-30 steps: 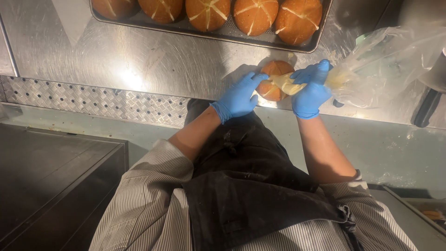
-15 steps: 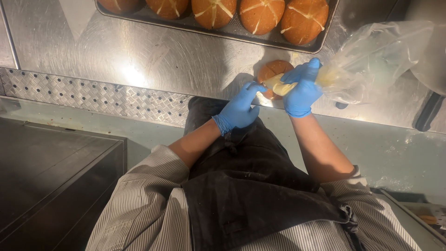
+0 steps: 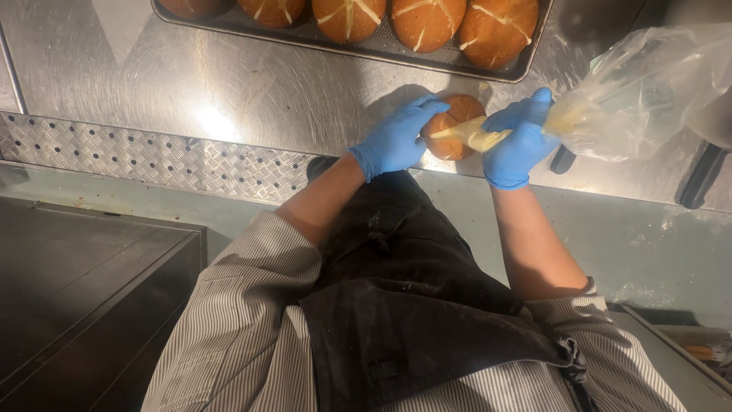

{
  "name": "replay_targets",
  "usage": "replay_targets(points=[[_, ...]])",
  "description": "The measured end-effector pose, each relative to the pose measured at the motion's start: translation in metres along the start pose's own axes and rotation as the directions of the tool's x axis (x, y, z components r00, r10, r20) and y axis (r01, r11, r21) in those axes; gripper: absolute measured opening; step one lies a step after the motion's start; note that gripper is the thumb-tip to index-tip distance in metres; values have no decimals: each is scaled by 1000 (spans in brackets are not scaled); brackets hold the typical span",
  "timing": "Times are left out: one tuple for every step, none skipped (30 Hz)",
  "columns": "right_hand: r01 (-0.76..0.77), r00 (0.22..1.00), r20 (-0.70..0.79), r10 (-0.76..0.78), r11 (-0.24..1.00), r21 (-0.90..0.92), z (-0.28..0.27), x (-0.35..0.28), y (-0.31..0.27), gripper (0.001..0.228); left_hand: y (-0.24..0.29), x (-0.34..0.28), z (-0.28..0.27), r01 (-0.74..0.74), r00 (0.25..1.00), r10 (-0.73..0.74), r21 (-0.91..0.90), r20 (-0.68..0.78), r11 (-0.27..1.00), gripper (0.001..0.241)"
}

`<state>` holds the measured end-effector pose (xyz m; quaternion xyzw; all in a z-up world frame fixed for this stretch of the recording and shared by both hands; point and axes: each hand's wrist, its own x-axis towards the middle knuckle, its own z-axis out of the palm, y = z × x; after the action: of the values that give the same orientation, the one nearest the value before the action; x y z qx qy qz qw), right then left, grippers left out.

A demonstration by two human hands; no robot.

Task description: Filling a piping bag with icing and piping it into the cut slits of bread rolls on a tray.

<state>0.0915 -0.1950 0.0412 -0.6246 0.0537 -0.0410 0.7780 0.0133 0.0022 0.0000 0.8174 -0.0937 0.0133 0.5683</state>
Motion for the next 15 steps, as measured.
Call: replay_targets(points=[[3, 1000, 0, -3, 1000, 2, 0, -1, -1, 33, 2, -3, 1, -3, 1000, 3, 1, 0, 1000, 65], [3, 1000, 5, -3, 1000, -23, 0, -2, -2, 34, 3, -5, 2, 66, 998, -66, -5, 18, 998, 60], [2, 1000, 10, -2, 999, -47, 0, -3, -2, 36, 4, -7, 3, 135, 990, -134, -11, 36, 991, 56], [2, 1000, 5, -2, 999, -45, -3, -4, 0, 36, 1, -11, 8, 134, 990, -134, -10, 41, 991, 56], [-3, 1000, 4, 4, 999, -47, -6, -5, 3, 38, -2, -15, 12, 105, 994, -105, 10, 26, 994, 57], [-8, 1000, 3, 8, 999, -50, -9, -6, 6, 40, -5, -18, 17, 74, 997, -75, 29, 12, 997, 57], [-7, 1000, -2, 7, 999, -50, -10, -6, 7, 40, -7, -20, 21, 73, 997, -73, 29, 17, 997, 57], [-21, 1000, -3, 21, 999, -48, -12, -6, 7, 40, -9, -22, 24, 36, 999, -36, 45, -5, 998, 59], [-35, 999, -5, 35, 998, -45, -13, -7, 8, 40, -11, -24, 28, 0, 1000, 2, 61, -26, 998, 62], [-36, 999, -6, 35, 998, -46, -14, -7, 7, 40, -4, -21, 24, 0, 1000, 2, 60, -25, 998, 62], [-28, 1000, 4, 29, 997, -68, -14, -8, 6, 41, 3, -19, 21, 78, 996, -81, 60, 44, 995, 67], [-19, 1000, 18, 21, 996, -87, -13, -7, 5, 42, 10, -15, 16, 155, 981, -161, 67, 110, 986, 72], [-18, 1000, 20, 20, 996, -86, -14, -6, 8, 42, 11, -15, 16, 154, 981, -161, 69, 108, 986, 72], [-34, 999, -9, 34, 999, -37, -15, -5, 10, 39, 11, -15, 16, 145, 981, -153, 79, 116, 986, 74], [-48, 998, -37, 48, 999, 12, -16, -4, 12, 35, 11, -14, 16, 135, 981, -146, 89, 124, 987, 77]])
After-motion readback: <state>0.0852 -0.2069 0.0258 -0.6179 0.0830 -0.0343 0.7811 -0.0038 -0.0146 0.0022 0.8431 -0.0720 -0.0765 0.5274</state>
